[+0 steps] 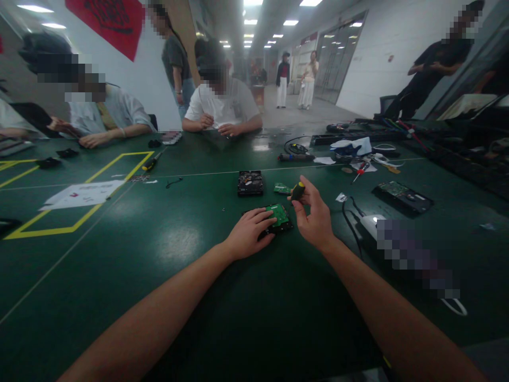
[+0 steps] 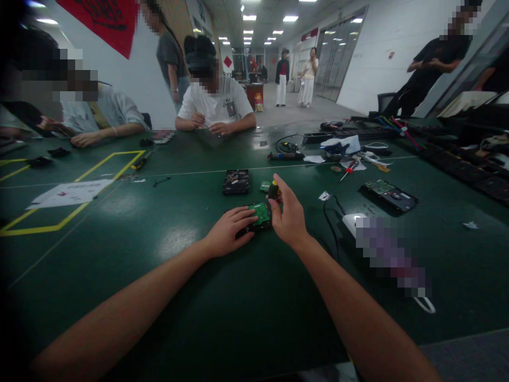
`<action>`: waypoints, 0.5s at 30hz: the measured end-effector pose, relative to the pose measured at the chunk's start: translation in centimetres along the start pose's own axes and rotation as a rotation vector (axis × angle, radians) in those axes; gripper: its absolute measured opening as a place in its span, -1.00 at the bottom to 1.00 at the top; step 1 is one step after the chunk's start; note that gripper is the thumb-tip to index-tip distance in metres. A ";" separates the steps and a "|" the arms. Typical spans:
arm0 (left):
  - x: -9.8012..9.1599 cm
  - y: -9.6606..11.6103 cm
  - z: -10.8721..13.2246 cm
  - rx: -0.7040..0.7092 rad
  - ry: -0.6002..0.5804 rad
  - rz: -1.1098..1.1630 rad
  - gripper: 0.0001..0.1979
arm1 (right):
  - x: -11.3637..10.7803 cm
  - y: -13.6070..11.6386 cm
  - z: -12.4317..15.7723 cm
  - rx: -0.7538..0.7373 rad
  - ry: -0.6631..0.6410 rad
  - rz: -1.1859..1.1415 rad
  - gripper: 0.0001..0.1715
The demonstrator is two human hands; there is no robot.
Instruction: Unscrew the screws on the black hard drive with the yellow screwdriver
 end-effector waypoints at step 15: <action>-0.2 0.2 0.0 -0.003 0.003 -0.008 -0.54 | -0.5 -0.2 -0.2 -0.071 0.075 0.117 -0.27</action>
Point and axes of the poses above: each hand's wrist, its own z-axis away from the middle knuckle, its own x-axis out of the palm, y = z × x, the point moved 4 cm from there along -z, towards the middle knuckle, and after that the axes turned 1 degree about x, right-handed, at the moved point
